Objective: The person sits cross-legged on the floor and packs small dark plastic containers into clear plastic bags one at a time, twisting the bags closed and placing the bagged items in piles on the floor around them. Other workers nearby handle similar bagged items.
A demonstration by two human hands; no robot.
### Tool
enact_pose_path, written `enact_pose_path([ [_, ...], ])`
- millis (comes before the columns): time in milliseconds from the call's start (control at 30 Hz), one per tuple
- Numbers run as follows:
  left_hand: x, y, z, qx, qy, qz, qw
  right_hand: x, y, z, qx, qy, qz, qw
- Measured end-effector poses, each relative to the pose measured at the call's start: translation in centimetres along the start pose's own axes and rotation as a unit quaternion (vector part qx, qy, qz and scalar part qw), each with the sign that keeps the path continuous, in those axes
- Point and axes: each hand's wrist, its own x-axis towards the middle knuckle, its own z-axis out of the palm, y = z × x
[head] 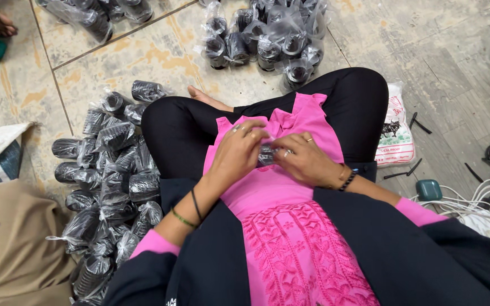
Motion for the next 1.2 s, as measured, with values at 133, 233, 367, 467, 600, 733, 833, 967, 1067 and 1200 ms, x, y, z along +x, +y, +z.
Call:
enact_pose_path([
  [133, 1.5, -2.5, 2.6, -0.012, -0.041, -0.070, 0.997, -0.1, 1.3, 0.6, -0.007, 0.063, 0.081, 0.995],
  [233, 1.3, -5.1, 3.5, -0.026, -0.068, -0.138, 0.988, -1.4, 2.9, -0.7, -0.003, 0.073, 0.174, 0.982],
  [367, 2.0, -8.4, 4.4, -0.087, -0.148, -0.092, 0.981, -2.2, 3.8, -1.2, 0.099, 0.023, 0.268, 0.958],
  [467, 3.1, -8.7, 6.1, -0.144, -0.222, 0.021, 0.964, -1.5, 3.2, 0.6, 0.162, -0.008, 0.244, 0.956],
  [600, 4.0, -7.9, 7.0, -0.011, -0.405, -0.012, 0.914, -1.4, 2.5, 2.0, 0.229, -0.100, 0.187, 0.950],
  [733, 2.9, -8.4, 4.9, 0.075, -0.486, -0.005, 0.871, -2.4, 3.1, 1.1, 0.302, -0.069, 0.106, 0.945],
  [833, 1.6, -9.0, 3.9, 0.144, -0.443, 0.050, 0.883, -2.4, 3.3, 1.2, 0.321, -0.142, 0.159, 0.923],
  [967, 1.5, -9.9, 2.7, 0.266, -0.371, 0.088, 0.886, -1.5, 3.2, 2.4, 0.208, -0.147, 0.127, 0.959],
  [1067, 1.4, -9.6, 2.5, -0.006, -0.240, 0.035, 0.970, -1.4, 3.4, 2.7, 0.147, -0.130, 0.129, 0.972],
  [1200, 0.2, -6.9, 4.7, 0.012, -0.146, -0.191, 0.971, -2.2, 3.1, 2.5, 0.077, -0.113, 0.110, 0.985],
])
